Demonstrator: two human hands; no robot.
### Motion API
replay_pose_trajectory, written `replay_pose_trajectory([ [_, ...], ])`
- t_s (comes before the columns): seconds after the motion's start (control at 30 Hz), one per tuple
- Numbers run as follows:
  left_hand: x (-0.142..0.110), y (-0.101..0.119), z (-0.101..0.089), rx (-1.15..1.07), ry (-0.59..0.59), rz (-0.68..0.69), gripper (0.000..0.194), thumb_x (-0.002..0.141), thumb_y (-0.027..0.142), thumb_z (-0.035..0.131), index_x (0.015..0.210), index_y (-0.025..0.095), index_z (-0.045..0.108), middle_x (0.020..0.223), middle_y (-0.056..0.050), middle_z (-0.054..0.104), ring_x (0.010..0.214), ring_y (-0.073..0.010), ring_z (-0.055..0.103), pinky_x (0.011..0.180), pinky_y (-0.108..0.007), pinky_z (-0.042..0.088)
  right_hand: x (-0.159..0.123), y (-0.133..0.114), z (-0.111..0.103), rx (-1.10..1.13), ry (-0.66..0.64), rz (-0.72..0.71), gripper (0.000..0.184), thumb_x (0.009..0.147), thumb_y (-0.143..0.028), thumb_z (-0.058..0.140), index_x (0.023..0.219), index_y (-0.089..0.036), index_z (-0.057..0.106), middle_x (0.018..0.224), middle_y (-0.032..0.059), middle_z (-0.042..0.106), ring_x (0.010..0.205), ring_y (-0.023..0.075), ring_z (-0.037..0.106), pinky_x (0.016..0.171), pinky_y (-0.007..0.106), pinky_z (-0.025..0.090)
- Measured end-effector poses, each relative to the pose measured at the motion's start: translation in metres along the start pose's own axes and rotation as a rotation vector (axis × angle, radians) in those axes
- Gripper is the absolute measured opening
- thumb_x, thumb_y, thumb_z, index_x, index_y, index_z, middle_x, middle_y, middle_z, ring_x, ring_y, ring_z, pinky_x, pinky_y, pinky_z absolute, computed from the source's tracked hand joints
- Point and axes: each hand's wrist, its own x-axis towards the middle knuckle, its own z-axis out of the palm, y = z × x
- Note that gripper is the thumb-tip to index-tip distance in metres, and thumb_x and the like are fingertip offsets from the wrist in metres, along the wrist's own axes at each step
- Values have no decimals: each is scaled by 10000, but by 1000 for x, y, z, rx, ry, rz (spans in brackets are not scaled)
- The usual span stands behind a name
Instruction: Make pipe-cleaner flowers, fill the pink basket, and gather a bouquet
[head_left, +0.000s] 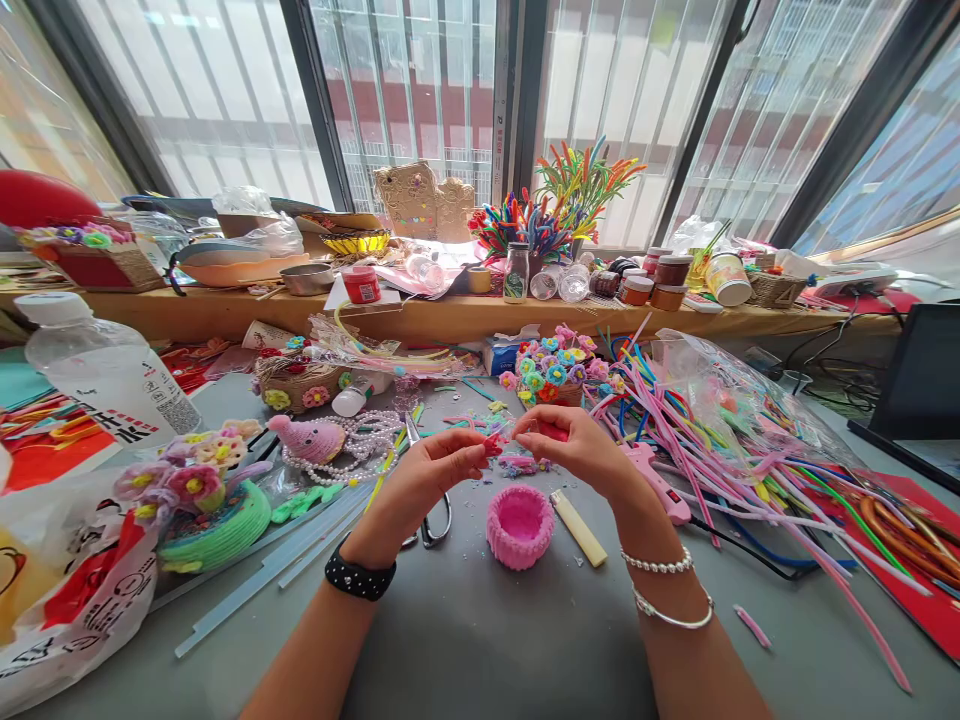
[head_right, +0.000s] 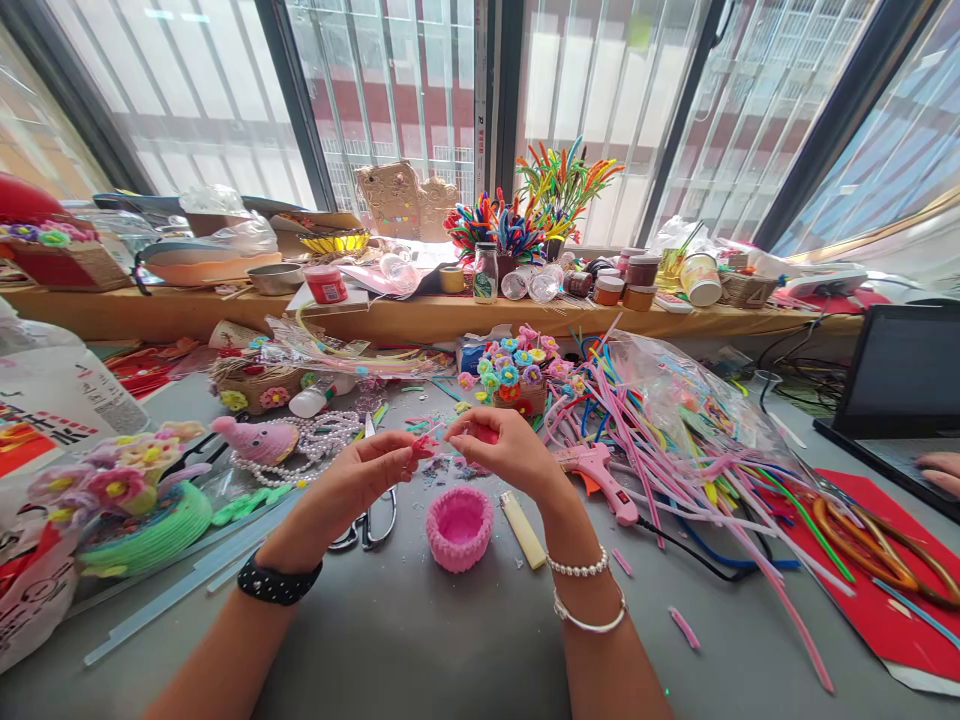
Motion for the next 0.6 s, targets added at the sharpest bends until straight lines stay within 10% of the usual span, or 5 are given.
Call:
replay_pose_trajectory([
  [0.3,-6,2,8,109,-228,-1,172,633,196,646,734,161,511,680,33,517,612,-61,479,554,-174,364,3,-1,6,-159,121,-255,135,744,-267,530,795,-157,592,765,21,587,691,106,517,634,212,404],
  [0.6,-6,2,15,458,-53,202,257,771,382,441,645,158,460,555,39,458,489,-62,387,468,-192,304,5,1,9,-242,205,-381,122,779,-242,493,814,-176,590,752,17,576,707,111,522,658,225,401],
])
